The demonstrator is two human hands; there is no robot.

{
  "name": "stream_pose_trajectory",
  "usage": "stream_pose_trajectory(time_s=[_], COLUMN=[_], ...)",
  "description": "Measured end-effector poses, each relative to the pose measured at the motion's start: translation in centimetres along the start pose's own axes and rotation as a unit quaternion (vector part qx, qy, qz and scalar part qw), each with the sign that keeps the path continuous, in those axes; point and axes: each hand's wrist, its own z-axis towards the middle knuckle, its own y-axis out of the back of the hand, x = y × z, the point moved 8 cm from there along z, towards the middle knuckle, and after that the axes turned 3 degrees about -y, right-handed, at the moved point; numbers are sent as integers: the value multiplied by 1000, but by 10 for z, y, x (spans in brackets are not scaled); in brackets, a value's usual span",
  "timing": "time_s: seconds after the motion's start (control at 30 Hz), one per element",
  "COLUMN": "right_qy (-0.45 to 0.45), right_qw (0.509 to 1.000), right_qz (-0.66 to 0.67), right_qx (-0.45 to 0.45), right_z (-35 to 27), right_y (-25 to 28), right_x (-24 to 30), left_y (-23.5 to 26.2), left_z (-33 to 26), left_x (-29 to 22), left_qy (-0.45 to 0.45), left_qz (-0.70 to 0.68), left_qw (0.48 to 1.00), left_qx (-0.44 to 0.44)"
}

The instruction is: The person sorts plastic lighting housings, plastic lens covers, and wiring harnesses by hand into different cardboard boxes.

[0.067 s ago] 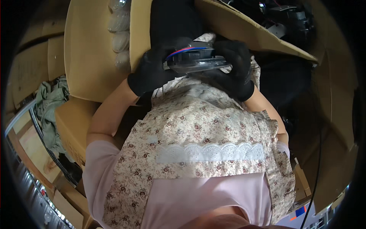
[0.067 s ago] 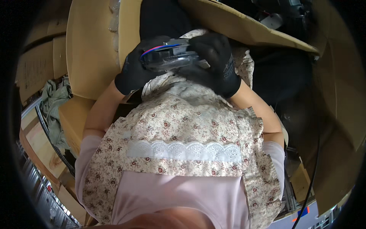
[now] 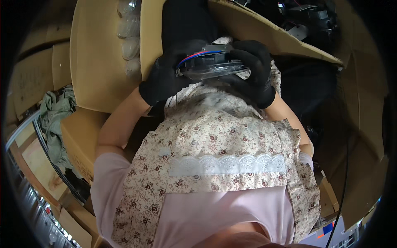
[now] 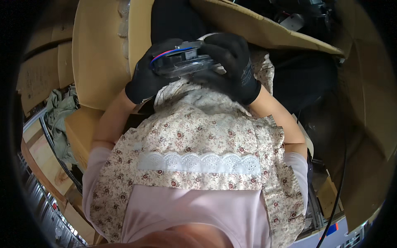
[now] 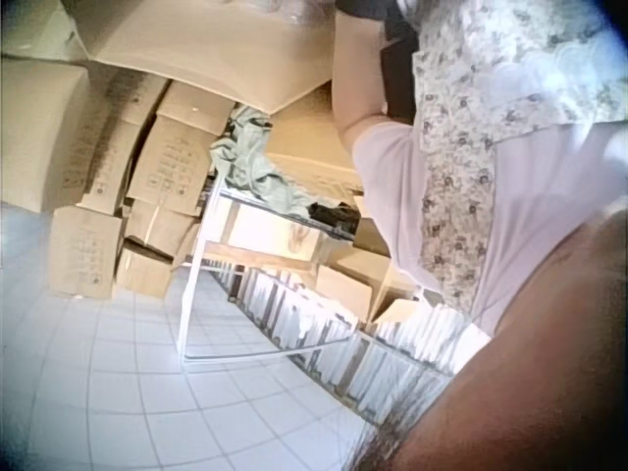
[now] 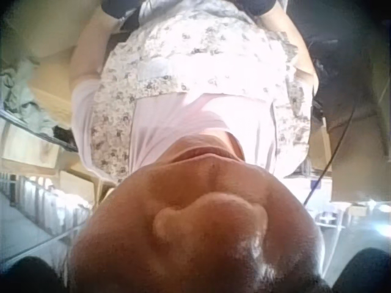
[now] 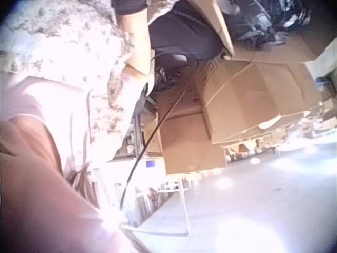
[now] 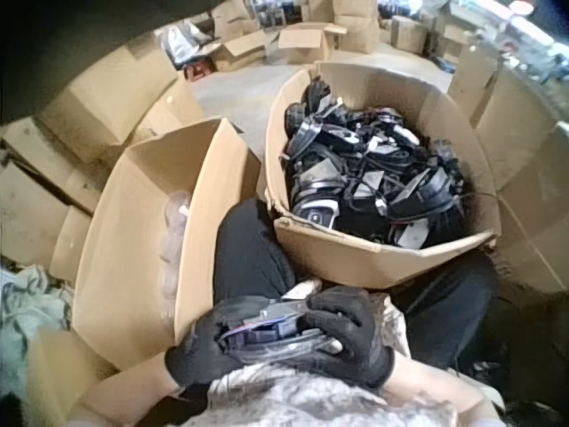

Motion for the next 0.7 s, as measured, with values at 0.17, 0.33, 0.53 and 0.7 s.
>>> stream_pose_trajectory(time_s=[0.17,0.33,0.53,0.7], right_qy=[-117,-427,-426,-419], right_qw=[982,748,514,414], right_qz=[97,507,740,805], right_qx=[-111,-19,-84,-69], right_z=[-1,-23,-1,3], right_y=[18,-27,-35,-27], right_x=[-23,-65,-58,-56], left_y=[3,7,3,1], left_z=[7,27,65,84], left_x=[-3,-1,15,-14], left_qy=[28,180,139,112], left_qz=[-94,-185,-458,-455], left_qw=[994,963,866,870], left_qx=[-40,-71,-144,-153])
